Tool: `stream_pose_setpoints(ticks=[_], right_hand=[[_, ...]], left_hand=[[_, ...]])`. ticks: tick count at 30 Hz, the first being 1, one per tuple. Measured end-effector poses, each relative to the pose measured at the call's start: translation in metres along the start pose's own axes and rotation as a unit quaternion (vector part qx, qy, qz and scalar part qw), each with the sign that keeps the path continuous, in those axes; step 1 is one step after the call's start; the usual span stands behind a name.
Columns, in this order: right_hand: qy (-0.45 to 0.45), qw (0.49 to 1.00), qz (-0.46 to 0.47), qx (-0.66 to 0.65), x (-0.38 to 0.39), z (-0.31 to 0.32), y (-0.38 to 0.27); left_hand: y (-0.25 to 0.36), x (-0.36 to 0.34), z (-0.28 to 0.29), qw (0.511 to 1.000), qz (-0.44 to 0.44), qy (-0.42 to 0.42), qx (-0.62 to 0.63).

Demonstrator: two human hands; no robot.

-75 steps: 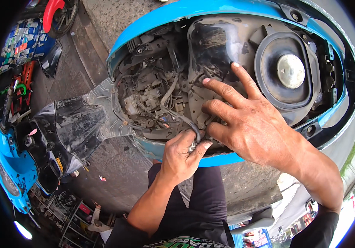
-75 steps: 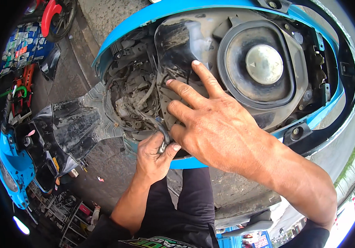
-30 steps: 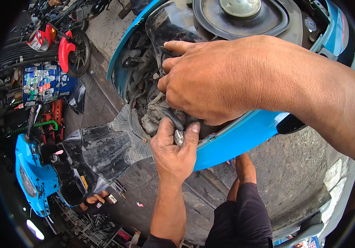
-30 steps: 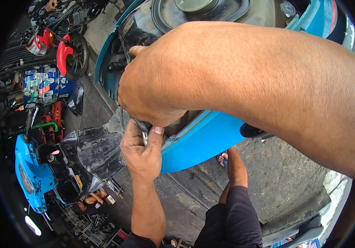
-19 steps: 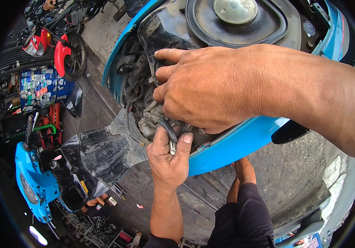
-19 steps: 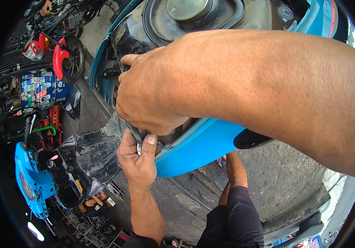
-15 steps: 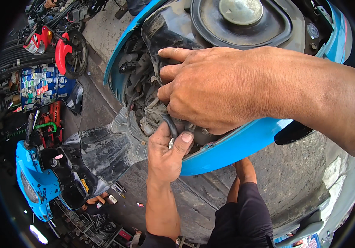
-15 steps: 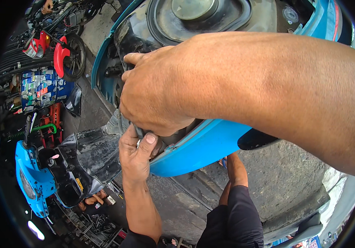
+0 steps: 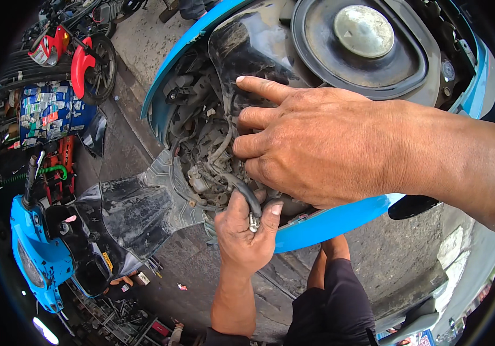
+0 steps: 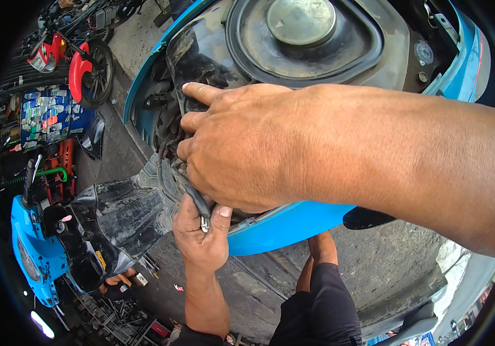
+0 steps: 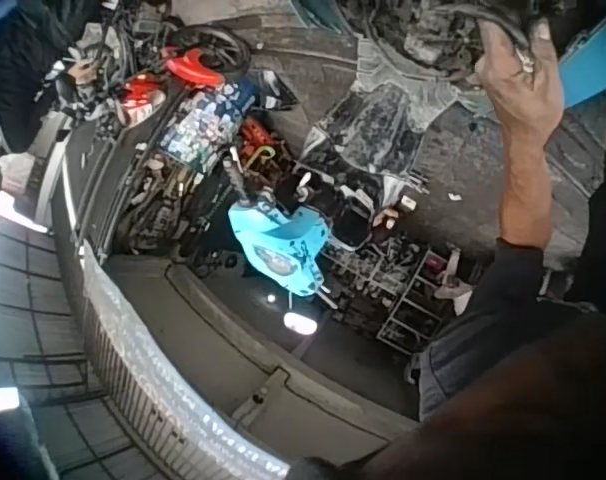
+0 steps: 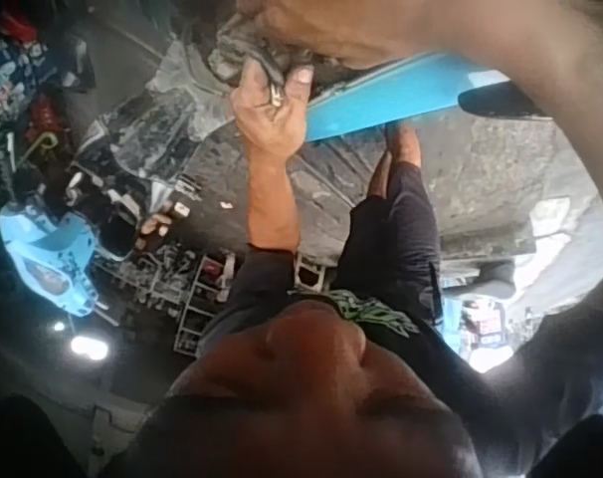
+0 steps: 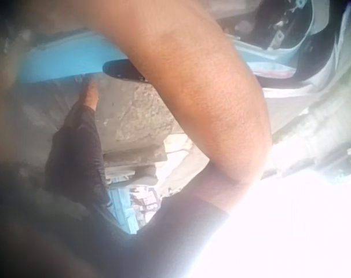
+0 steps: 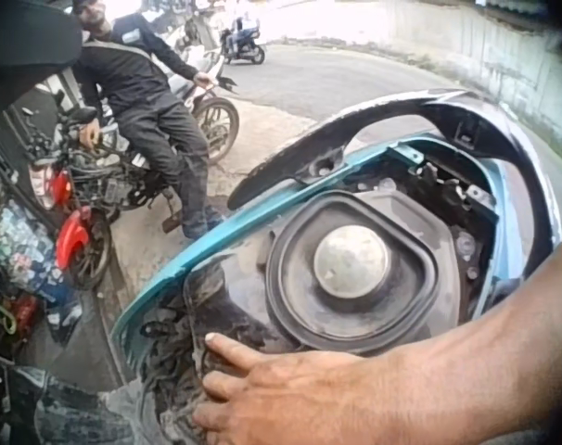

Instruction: The person touches the scooter engine, adjusts the plastic body panel into position, and disconnects and reconnects wires and hoses near the fuel tank by hand.

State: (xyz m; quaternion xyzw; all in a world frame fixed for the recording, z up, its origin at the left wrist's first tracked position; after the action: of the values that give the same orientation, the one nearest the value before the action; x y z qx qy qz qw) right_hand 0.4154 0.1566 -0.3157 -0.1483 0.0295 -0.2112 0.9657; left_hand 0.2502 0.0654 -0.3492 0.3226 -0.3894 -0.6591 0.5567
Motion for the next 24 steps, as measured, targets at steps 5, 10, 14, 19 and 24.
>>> stream_pose_setpoints(ticks=[5, 10, 14, 19, 24], right_hand=[[0.011, 1.0, -0.011, -0.022, 0.0, 0.004, -0.001], [0.017, 1.0, -0.01, -0.023, 0.0, 0.003, 0.001], [0.035, 0.999, 0.006, -0.037, -0.004, 0.007, 0.001], [0.0, 0.999, 0.001, -0.049, -0.001, 0.006, 0.003], [-0.025, 0.999, 0.003, -0.034, -0.004, 0.005, -0.001]], left_hand=[[-0.016, -0.01, 0.001, 0.935, 0.16, -0.09, 0.304], [-0.011, 0.0, -0.003, 0.975, 0.101, -0.066, 0.185], [-0.001, 0.008, -0.007, 1.0, -0.02, -0.001, 0.007], [-0.003, 0.008, -0.005, 1.0, -0.017, 0.006, 0.018], [-0.008, -0.001, 0.0, 0.994, 0.044, -0.054, 0.089]])
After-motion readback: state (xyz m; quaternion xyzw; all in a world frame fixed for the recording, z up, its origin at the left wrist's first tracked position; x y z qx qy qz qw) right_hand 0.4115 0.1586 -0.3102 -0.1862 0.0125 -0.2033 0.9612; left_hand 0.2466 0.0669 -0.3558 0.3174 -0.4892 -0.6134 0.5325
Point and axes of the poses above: each hand's wrist, its own x-axis away from the middle knuckle, its own z-axis out of the back of the hand, y = z × x, the point moved 4 cm from there along -x, towards the middle knuckle, and after that the axes turned 6 degrees about x, right-handed, at the moved point
